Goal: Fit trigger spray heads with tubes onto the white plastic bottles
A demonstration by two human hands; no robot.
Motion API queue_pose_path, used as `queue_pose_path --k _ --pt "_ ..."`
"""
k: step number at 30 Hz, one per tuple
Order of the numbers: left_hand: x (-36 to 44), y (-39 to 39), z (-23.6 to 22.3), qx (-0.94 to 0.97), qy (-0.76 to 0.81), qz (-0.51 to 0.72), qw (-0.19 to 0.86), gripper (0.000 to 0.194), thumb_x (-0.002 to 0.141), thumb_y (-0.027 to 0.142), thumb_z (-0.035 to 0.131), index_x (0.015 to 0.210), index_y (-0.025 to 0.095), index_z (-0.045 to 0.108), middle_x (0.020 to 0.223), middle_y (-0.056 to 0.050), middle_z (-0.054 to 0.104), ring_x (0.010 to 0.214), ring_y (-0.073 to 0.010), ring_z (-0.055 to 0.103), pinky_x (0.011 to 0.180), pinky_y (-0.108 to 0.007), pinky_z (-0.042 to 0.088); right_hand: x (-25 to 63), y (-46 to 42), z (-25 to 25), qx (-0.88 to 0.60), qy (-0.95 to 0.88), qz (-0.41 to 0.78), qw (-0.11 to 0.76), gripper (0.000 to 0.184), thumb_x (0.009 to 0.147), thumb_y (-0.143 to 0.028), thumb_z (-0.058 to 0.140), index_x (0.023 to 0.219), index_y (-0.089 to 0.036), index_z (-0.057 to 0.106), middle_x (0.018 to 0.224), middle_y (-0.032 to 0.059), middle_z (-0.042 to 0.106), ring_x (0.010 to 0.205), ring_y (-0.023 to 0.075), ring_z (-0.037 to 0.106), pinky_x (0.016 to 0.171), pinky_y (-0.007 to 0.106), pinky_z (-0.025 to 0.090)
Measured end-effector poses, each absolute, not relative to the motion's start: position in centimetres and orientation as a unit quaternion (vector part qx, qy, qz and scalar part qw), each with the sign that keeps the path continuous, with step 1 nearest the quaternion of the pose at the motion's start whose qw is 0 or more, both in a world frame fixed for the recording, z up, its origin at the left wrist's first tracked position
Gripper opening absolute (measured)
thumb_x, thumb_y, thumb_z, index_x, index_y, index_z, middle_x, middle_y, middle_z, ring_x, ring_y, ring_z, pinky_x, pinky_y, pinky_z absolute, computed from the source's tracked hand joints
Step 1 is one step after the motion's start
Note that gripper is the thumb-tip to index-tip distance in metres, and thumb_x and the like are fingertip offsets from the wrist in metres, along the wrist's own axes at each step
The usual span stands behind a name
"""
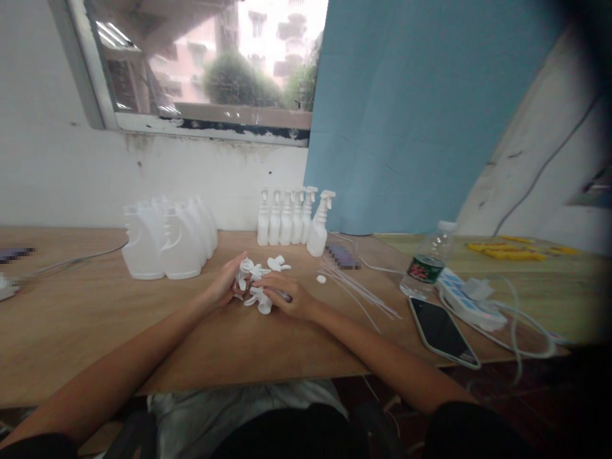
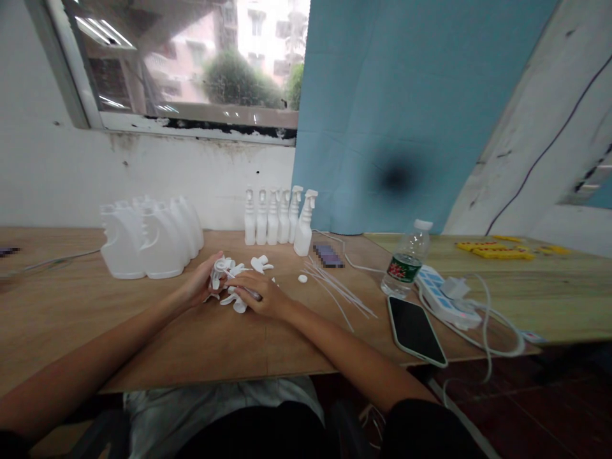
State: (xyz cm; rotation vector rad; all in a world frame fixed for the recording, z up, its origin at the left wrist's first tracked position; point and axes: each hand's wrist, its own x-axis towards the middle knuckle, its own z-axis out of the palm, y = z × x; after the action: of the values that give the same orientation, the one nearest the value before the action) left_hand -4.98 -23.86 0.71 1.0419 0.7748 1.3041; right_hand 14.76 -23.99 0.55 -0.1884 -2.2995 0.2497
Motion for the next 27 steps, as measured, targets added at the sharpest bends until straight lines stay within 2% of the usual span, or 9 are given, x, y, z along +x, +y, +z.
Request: queue_pose_path --k 3,8,12,18,21,23,24,27 --pt "-5.0 -23.9 0.8 0.452 0.339 0.555 0.611 0.045 0.073 0.058 0.064 0.071 0.016 0.047 0.052 0.004 0.048 0.037 -0.0059 0.041 0.032 -0.014 0.020 15.0 -24.0 0.7 -0.086 -0.914 0.052 0.394 0.033 0.093 -0.023 0.047 0.125 -0.023 0.056 0.125 0.0106 0.056 0.114 0.0198 0.054 0.097 0.037 0.045" --pt "-4.7 -24.3 1.2 0.487 0.365 0.540 0.582 0.048 0.074 0.063 0.060 0.076 0.017 0.048 0.051 0.005 0.048 0.036 -0.0070 0.042 0.032 -0.015 0.024 15.3 -23.9 1.2 -0.078 -0.934 -0.003 0.349 0.049 0.091 -0.023 0.050 0.139 -0.023 0.041 0.148 0.0128 0.035 0.129 0.0232 0.042 0.106 0.043 0.037" --pt "-4.6 -24.2 1.2 0.508 0.367 0.560 0.541 0.046 0.073 0.062 0.062 0.078 0.019 0.045 0.054 0.006 0.050 0.036 -0.0068 0.042 0.033 -0.016 0.027 15.4 -23.8 1.1 -0.061 -0.944 -0.004 0.324 0.041 0.094 -0.020 0.043 0.135 -0.025 0.047 0.148 0.0092 0.039 0.133 0.0216 0.039 0.108 0.043 0.034" --pt "-6.7 -22.5 1.5 0.539 0.412 0.590 0.438 0.042 0.078 0.061 0.054 0.082 0.021 0.044 0.055 0.006 0.050 0.039 -0.0094 0.045 0.035 -0.018 0.031 17.0 -22.9 2.5 -0.134 -0.873 0.137 0.450 0.032 0.095 -0.029 0.044 0.122 -0.024 0.060 0.136 0.0072 0.054 0.128 0.0221 0.047 0.108 0.040 0.035" --pt "-8.4 -21.3 1.1 0.545 0.467 0.595 0.362 0.042 0.079 0.061 0.051 0.085 0.020 0.046 0.054 0.006 0.050 0.040 -0.0099 0.046 0.039 -0.020 0.035 20.3 -20.5 4.1 -0.209 -0.804 0.210 0.516 0.027 0.090 -0.034 0.050 0.106 -0.021 0.069 0.114 0.0071 0.068 0.117 0.0246 0.056 0.105 0.041 0.038" --pt "-9.4 -20.4 0.5 0.548 0.499 0.590 0.321 0.043 0.078 0.061 0.051 0.085 0.020 0.048 0.055 0.006 0.050 0.043 -0.0107 0.046 0.041 -0.021 0.036 23.2 -18.2 4.9 -0.260 -0.746 0.305 0.533 0.026 0.085 -0.033 0.054 0.096 -0.017 0.071 0.092 0.0081 0.073 0.094 0.0247 0.067 0.092 0.039 0.047" --pt "-9.9 -20.0 0.1 0.549 0.514 0.587 0.301 0.043 0.078 0.062 0.050 0.083 0.019 0.049 0.056 0.005 0.051 0.045 -0.0113 0.047 0.043 -0.021 0.037 24.7 -17.0 5.0 -0.286 -0.706 0.369 0.533 0.027 0.085 -0.033 0.051 0.090 -0.016 0.071 0.089 0.0092 0.073 0.085 0.0243 0.069 0.085 0.037 0.051" --pt "-11.1 -19.0 -1.2 0.566 0.552 0.562 0.244 0.046 0.078 0.063 0.048 0.074 0.018 0.051 0.057 0.003 0.053 0.052 -0.0133 0.050 0.050 -0.023 0.039 28.6 -14.2 4.7 -0.396 -0.586 0.534 0.463 0.035 0.085 -0.031 0.039 0.078 -0.012 0.068 0.083 0.0156 0.073 0.075 0.0247 0.070 0.072 0.034 0.054"
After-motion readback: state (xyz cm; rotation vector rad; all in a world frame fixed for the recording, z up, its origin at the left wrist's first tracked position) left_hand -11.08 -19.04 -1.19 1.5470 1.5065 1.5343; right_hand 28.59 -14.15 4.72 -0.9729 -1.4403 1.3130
